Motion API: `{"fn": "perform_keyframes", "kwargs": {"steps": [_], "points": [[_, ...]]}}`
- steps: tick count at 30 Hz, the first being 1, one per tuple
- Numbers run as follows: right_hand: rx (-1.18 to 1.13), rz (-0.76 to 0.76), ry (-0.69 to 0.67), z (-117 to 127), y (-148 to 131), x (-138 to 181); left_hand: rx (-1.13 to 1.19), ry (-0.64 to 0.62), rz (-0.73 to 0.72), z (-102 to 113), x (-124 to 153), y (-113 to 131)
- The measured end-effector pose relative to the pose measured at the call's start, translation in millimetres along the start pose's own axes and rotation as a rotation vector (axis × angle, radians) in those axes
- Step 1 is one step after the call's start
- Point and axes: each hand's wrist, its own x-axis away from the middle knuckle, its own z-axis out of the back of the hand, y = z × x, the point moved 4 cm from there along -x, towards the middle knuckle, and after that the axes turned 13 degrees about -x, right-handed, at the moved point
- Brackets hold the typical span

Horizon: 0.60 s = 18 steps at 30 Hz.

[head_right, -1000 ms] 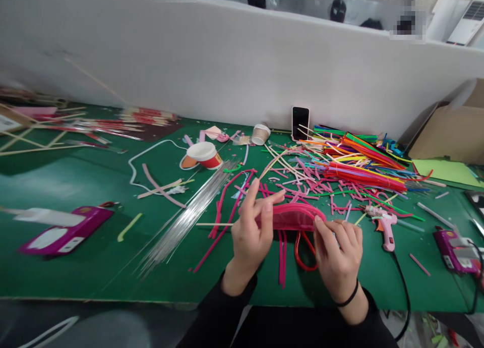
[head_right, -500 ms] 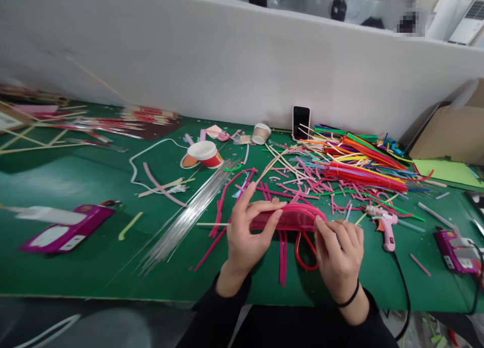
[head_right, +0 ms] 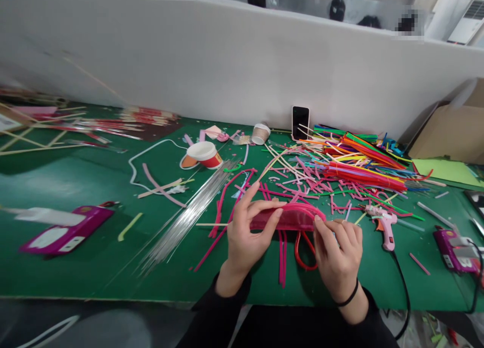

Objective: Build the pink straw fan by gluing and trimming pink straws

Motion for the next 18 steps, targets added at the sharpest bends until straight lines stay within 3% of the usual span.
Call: {"fn": "perform_keyframes", "kwargs": {"steps": [5,12,18], "points": [[0.000,-0.008,-0.002,0,0,0,-0.024,-0.017,-0.001,3,-2,3],[0.001,0.003,0.002,1,1,0,-0.166,-0.085,0.105,4,-8,9],[0.000,0.000,0.013,1,1,0,-0.160,-0.182,0.038,5,-20,15]]}}
